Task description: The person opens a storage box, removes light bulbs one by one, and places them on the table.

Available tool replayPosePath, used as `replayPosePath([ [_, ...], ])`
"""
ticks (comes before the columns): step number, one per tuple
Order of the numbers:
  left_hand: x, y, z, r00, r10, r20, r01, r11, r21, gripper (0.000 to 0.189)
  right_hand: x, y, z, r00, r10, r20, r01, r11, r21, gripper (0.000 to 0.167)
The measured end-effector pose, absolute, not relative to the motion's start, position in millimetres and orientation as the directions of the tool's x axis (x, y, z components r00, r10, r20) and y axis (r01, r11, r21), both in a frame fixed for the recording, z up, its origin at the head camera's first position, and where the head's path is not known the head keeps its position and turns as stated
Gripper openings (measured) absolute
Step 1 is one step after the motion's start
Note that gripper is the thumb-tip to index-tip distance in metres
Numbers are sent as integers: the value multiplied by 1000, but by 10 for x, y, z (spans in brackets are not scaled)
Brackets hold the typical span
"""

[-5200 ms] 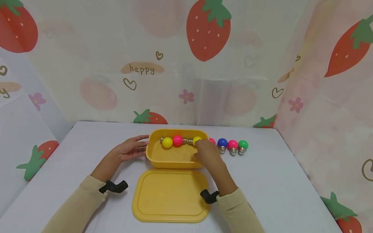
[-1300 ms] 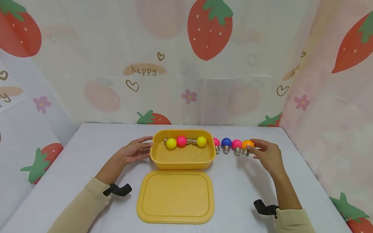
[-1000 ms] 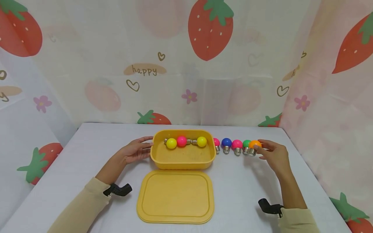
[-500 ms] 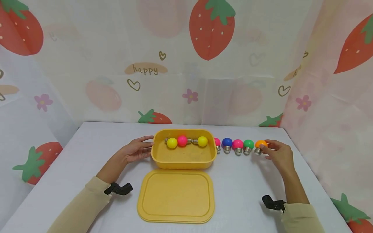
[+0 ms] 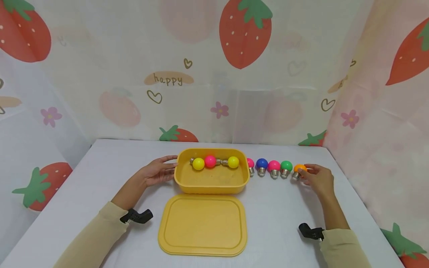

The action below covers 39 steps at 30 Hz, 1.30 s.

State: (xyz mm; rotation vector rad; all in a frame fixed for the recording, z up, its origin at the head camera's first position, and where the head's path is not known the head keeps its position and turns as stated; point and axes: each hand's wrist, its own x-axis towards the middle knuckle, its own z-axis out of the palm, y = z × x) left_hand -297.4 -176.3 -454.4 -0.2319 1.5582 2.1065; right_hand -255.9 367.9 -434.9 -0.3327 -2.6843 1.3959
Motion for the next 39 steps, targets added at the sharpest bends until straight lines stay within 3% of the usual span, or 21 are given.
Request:
replayPosePath([
  [29,-2965,-1773,-4503,-854,307,-420,-491,-205,847,58,-2576,3646,-4431,-964,261,-40,188,572,-799,61],
  [39,-2965,-1773,-4496,-849,311,-426,-498,-208,842,58,-2522,3670,-4313,-970,185,155,73,838,-541,52],
])
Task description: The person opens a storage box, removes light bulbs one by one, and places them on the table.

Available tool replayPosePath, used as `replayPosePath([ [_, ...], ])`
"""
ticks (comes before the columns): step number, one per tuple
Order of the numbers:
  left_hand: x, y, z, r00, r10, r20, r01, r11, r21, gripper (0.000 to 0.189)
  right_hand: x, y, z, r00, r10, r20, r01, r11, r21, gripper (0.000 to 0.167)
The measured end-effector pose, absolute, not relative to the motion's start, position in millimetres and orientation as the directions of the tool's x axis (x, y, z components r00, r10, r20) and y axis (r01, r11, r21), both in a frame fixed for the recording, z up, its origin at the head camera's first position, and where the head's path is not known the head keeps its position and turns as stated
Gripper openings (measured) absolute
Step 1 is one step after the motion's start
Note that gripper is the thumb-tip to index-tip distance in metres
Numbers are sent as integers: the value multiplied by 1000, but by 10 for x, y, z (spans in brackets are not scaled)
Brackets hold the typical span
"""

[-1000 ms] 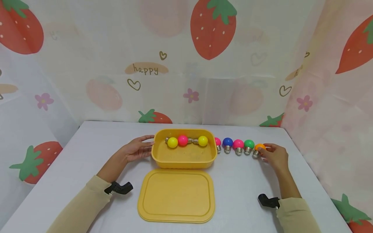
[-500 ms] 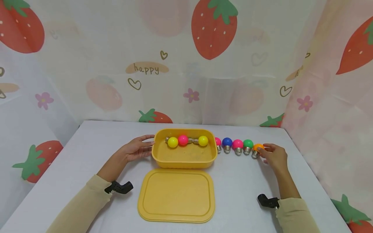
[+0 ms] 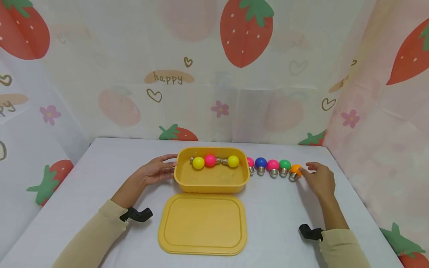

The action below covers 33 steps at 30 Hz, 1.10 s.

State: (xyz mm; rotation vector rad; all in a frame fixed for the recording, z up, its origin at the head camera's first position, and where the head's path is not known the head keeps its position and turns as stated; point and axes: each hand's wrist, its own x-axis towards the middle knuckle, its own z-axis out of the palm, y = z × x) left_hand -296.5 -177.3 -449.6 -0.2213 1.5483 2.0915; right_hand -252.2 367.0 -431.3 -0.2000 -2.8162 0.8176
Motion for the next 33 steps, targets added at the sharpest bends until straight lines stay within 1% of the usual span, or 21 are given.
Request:
replayPosePath([
  [4,-2960,-1785,-4489,-850,307,-428,-500,-210,840,58,-2511,3624,-4217,-973,128,191,22,880,-475,51],
  [10,-2948,-1791,-4480,-849,310,-428,-500,-210,840,58,-2482,3499,-4064,-981,59,184,-23,911,-411,49],
  [14,-2948,-1789,-4476,-850,305,-430,-500,-206,841,58,-2448,3349,-3951,-979,36,202,-52,909,-414,47],
  [19,-2955,-1782,-4467,-853,305,-424,-492,-200,847,58,-2430,3152,-3808,-969,-25,246,-134,891,-435,43],
  [23,-2958,-1778,-4470,-852,315,-419,-492,-205,846,58,-2428,2968,-3711,-971,-83,222,-180,868,-463,42],
  [29,-2959,-1776,-4491,-849,323,-419,-497,-217,840,58,-2441,2627,-3613,-977,-123,174,-196,839,-508,41],
  [33,-2958,-1778,-4497,-849,322,-419,-496,-217,841,58,-2464,2407,-3578,-970,-173,170,-238,816,-527,38],
])
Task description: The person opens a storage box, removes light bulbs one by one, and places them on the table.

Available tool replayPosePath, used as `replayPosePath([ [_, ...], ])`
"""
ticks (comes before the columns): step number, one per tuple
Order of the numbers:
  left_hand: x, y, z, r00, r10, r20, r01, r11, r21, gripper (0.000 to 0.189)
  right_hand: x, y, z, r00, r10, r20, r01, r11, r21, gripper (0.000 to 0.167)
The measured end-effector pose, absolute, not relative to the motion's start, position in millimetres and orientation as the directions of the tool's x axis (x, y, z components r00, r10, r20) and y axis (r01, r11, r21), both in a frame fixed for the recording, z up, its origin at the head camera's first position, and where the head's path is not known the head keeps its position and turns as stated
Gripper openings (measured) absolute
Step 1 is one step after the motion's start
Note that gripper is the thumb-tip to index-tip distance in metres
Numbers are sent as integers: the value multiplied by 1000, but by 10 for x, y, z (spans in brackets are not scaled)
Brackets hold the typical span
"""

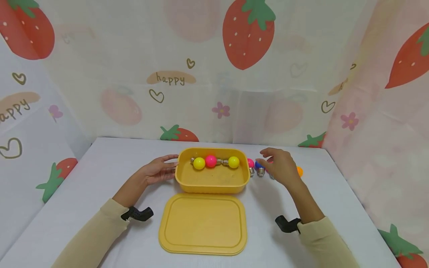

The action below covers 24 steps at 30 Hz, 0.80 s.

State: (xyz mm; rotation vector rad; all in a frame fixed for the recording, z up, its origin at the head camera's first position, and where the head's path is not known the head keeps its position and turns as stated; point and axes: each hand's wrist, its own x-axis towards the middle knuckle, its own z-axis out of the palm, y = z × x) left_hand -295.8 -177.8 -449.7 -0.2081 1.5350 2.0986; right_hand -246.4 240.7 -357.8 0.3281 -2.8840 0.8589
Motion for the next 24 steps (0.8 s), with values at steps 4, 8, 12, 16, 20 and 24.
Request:
replayPosePath([
  [4,-2956,-1780,-4490,-850,320,-418,-496,-220,840,58,-2494,2206,-3565,-953,-238,187,-302,777,-552,36],
  [8,-2961,-1783,-4485,-852,320,-415,-495,-232,837,57,-2515,2011,-3562,-934,-296,200,-356,730,-583,34],
  [12,-2965,-1780,-4486,-853,316,-416,-494,-229,839,57,-2538,1813,-3588,-919,-334,209,-391,708,-588,32],
  [16,-2958,-1772,-4487,-854,308,-419,-493,-219,842,57,-2585,1630,-3645,-911,-360,201,-406,705,-581,31],
  [20,-2951,-1768,-4497,-853,304,-425,-497,-218,840,56,-2605,1460,-3691,-919,-363,151,-378,712,-592,32],
  [24,-2944,-1764,-4501,-852,302,-427,-498,-220,839,56,-2617,1299,-3731,-914,-384,133,-383,703,-600,34],
])
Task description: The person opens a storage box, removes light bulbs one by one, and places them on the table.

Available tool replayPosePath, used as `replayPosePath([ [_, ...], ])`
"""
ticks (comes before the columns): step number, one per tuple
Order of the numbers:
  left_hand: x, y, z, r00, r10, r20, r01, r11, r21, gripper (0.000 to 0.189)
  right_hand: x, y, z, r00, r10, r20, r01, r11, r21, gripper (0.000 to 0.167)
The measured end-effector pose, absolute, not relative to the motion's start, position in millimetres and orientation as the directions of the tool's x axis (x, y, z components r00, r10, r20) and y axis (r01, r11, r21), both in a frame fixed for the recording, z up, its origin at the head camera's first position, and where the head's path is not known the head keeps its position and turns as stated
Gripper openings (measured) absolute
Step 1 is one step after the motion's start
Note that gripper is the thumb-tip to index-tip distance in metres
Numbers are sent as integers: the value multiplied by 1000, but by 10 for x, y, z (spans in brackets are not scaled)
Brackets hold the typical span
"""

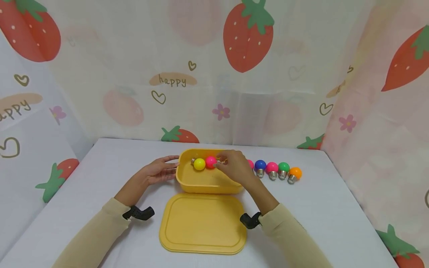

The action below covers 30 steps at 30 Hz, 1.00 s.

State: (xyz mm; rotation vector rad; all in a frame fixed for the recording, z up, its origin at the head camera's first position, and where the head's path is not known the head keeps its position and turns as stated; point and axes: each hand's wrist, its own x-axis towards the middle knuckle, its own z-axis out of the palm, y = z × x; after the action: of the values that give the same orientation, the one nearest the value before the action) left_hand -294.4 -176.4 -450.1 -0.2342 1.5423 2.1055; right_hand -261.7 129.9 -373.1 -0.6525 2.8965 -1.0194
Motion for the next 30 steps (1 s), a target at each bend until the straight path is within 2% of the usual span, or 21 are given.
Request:
replayPosePath([
  [9,-2955,-1778,-4533,-853,301,-427,-498,-222,838,56,-2731,1015,-3878,-917,-393,66,-345,701,-624,36],
  [15,-2957,-1772,-4525,-855,305,-421,-492,-217,843,56,-2842,890,-3960,-905,-415,98,-379,678,-630,37],
  [30,-2969,-1772,-4534,-851,314,-420,-496,-221,840,56,-2955,595,-4107,-930,-362,61,-344,803,-486,36],
])
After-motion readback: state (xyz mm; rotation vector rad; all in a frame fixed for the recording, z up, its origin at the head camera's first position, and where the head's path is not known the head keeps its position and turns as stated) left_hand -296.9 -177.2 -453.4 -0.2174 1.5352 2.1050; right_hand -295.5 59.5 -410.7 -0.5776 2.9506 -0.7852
